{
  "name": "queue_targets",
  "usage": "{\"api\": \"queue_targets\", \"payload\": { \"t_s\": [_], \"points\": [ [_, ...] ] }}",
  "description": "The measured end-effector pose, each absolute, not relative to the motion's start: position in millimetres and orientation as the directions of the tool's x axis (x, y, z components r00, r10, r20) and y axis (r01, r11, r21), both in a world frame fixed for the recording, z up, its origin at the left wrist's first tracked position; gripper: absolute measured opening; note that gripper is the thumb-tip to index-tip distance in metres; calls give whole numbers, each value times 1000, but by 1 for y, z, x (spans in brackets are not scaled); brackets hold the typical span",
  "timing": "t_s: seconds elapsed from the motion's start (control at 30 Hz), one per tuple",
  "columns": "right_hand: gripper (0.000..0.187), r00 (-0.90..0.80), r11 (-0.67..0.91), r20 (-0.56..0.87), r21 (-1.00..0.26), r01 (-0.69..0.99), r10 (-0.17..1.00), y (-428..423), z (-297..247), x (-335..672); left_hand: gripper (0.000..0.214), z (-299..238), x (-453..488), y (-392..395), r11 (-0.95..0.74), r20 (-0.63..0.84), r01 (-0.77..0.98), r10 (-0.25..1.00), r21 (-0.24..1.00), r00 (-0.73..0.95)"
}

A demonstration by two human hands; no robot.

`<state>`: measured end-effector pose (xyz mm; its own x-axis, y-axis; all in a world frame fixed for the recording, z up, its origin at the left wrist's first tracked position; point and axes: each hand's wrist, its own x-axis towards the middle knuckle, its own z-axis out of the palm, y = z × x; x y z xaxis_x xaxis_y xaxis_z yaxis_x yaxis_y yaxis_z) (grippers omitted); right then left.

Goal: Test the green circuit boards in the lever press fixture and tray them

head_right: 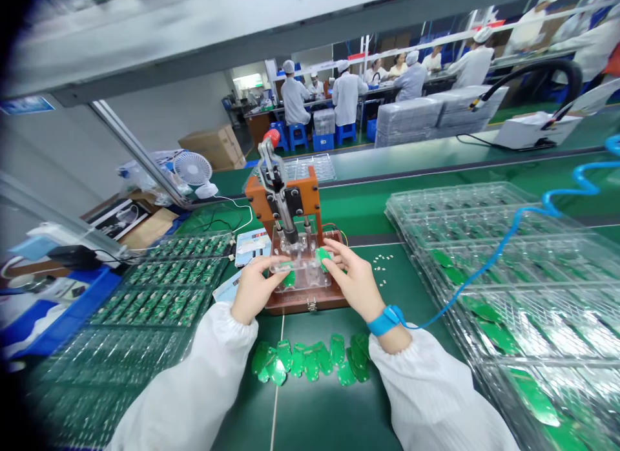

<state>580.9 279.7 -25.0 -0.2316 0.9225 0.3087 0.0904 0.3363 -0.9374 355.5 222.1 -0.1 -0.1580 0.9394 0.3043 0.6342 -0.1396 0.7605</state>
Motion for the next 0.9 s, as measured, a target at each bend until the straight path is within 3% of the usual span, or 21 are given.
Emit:
{"api": "queue_targets", "payload": {
  "t_s": [0.27,0.47,0.9],
  "points": [
    [41,-205,381,359,-921,79,911,280,-23,582,23,2,354,226,-138,313,755,945,641,-93],
    [53,-192,327,315,-944,37,930,283,-24,584,21,4,353,226,-121,291,806,955,580,-66],
    [47,-195,312,288,-944,103,937,283,-19,587,23,-9,354,216,-159,328,797,943,583,-52]
  ]
}}
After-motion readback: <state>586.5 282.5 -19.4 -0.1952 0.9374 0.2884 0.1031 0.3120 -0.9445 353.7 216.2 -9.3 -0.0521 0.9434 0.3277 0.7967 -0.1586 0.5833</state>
